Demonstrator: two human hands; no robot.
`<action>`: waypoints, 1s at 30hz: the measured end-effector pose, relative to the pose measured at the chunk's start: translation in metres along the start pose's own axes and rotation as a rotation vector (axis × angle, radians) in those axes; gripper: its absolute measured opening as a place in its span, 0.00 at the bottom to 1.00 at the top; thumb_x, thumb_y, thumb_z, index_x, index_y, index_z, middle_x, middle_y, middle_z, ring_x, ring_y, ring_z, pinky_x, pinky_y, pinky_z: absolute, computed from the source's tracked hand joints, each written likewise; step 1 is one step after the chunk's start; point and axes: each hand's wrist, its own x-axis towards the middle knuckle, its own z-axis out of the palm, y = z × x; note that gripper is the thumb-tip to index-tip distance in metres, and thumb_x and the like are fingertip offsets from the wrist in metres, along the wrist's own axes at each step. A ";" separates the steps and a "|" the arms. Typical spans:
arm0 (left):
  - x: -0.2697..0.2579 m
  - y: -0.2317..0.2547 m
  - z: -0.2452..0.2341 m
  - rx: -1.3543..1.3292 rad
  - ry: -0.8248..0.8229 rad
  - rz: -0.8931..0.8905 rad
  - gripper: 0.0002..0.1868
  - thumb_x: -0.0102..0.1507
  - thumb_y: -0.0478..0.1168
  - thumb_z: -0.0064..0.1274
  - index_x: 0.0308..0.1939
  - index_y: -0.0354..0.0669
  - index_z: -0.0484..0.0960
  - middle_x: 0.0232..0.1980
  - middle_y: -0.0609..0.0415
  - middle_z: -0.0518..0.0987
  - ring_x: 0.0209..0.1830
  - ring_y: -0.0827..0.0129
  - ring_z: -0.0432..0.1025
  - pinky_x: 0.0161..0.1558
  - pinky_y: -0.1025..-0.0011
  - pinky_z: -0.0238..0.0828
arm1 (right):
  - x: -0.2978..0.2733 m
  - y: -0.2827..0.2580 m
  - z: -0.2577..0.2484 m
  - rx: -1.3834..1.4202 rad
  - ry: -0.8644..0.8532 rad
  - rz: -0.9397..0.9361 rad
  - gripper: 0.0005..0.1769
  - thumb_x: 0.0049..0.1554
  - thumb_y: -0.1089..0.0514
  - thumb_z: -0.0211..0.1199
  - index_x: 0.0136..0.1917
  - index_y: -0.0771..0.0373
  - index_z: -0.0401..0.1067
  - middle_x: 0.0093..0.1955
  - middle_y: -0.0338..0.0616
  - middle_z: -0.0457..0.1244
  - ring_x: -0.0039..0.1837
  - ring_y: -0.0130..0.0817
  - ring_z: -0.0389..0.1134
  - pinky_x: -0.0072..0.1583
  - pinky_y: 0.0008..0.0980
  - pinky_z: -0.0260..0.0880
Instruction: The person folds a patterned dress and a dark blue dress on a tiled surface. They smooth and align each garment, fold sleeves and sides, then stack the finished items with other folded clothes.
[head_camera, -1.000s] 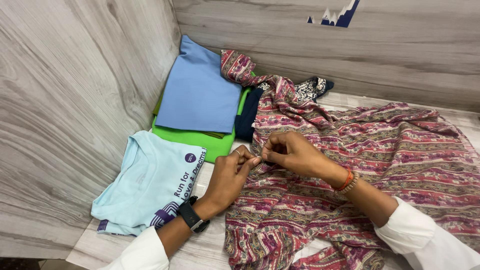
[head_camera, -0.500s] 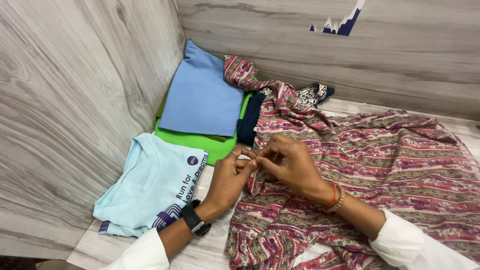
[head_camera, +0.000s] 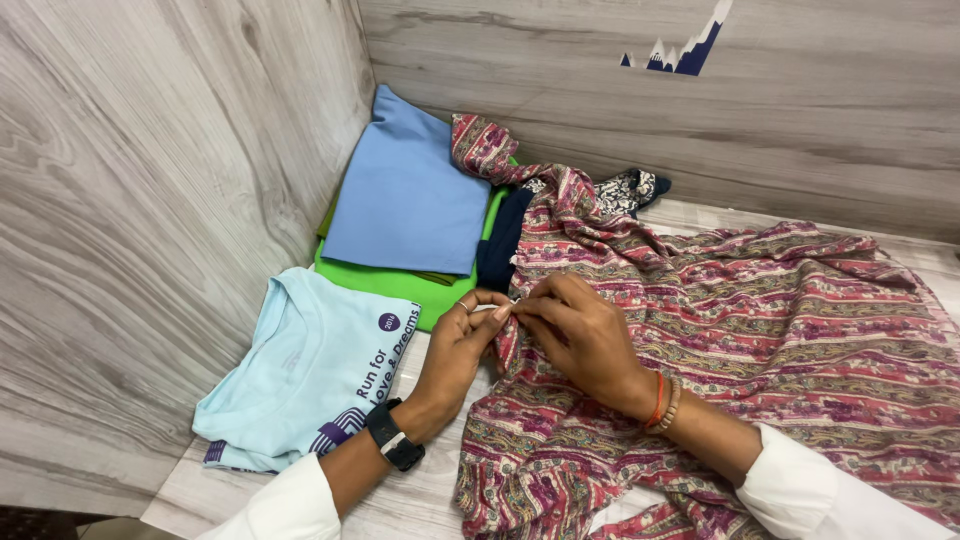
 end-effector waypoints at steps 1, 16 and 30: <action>0.001 0.001 0.000 -0.015 0.006 -0.010 0.13 0.70 0.42 0.49 0.54 0.39 0.76 0.31 0.60 0.81 0.27 0.81 0.71 0.31 0.79 0.68 | 0.000 0.001 0.000 0.008 -0.005 0.005 0.08 0.52 0.63 0.72 0.47 0.64 0.79 0.45 0.42 0.67 0.46 0.36 0.70 0.45 0.35 0.71; 0.006 0.003 -0.006 -0.043 0.041 -0.042 0.12 0.66 0.37 0.56 0.51 0.33 0.81 0.40 0.56 0.83 0.30 0.79 0.73 0.34 0.78 0.72 | -0.005 0.005 0.001 0.179 -0.070 0.143 0.09 0.51 0.63 0.70 0.47 0.66 0.77 0.47 0.43 0.68 0.46 0.32 0.73 0.46 0.29 0.74; 0.009 0.015 -0.019 0.874 0.212 0.058 0.16 0.62 0.32 0.53 0.54 0.37 0.77 0.30 0.48 0.82 0.28 0.61 0.74 0.34 0.64 0.69 | -0.025 0.026 -0.088 -0.103 -0.492 0.384 0.24 0.54 0.47 0.66 0.59 0.62 0.71 0.56 0.49 0.69 0.56 0.44 0.72 0.57 0.43 0.72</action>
